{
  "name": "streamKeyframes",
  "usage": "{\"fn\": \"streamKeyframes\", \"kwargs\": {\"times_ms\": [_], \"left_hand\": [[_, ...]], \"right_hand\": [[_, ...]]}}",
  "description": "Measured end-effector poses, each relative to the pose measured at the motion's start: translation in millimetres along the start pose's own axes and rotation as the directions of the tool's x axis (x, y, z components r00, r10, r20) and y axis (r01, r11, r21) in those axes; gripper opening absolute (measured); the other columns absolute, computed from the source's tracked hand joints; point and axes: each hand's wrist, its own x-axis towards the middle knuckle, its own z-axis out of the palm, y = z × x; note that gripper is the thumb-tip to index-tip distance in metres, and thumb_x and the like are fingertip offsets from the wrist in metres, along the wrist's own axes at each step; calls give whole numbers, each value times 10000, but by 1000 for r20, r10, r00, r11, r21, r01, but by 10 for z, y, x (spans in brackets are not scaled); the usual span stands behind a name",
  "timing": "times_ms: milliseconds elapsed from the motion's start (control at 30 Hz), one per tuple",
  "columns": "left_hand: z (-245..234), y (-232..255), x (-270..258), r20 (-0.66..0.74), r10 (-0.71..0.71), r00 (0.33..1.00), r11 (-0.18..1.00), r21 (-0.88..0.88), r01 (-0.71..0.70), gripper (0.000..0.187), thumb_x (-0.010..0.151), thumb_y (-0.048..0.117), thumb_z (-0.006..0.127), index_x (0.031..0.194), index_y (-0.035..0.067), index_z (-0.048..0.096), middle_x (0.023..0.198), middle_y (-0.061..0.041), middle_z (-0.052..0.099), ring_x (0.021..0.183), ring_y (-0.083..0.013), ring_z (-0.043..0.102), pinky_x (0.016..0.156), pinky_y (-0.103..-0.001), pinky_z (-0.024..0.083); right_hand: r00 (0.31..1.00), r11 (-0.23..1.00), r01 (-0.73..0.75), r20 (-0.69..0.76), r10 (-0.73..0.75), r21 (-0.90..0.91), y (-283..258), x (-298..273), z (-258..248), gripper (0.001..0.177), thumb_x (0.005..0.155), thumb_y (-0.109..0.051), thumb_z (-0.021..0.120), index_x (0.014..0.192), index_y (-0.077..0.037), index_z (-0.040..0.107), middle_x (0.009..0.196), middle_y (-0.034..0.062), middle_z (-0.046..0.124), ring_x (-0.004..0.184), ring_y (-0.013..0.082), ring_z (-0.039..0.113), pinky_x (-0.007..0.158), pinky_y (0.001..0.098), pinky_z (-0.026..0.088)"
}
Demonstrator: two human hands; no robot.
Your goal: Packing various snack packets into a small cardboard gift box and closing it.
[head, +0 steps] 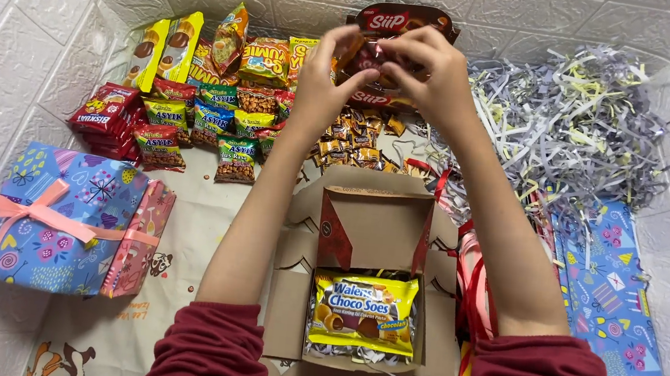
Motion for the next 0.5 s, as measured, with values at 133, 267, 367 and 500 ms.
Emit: {"fn": "streamKeyframes", "kwargs": {"times_ms": [133,267,367,500], "left_hand": [[-259,670,-574,168,-32,985,945,-316,85,274,839,213,704,1044,66,596,943,-41,683,885,-130,649,787,-246,534],[-281,924,-1223,94,-67,993,922,-375,98,227,787,167,791,980,140,674,826,-17,710,821,-118,669,851,-286,497],[-313,1063,-1665,108,-137,985,926,-340,166,279,769,185,801,1020,147,686,776,-16,703,815,-105,604,817,-233,459],[-408,1044,-2190,184,-151,971,959,-210,189,571,794,367,740,1307,196,556,1016,-49,661,1051,-228,490,1018,-411,354]], "right_hand": [[997,999,44,59,-43,-15,-882,-412,-319,303,861,39,718,1154,25,642,1028,159,585,907,244,587,779,309,534],[994,997,-78,71,77,13,-1392,-943,-453,382,837,-102,734,1203,-75,628,1068,134,616,985,340,626,855,424,503],[979,982,-184,96,180,40,-1624,-1334,-436,346,834,-80,715,1172,-86,646,1028,112,645,963,307,645,836,392,513],[948,951,-307,74,308,-23,-1848,-1824,-372,317,834,-37,710,1146,-68,664,1011,102,663,952,278,656,821,359,521]]}}
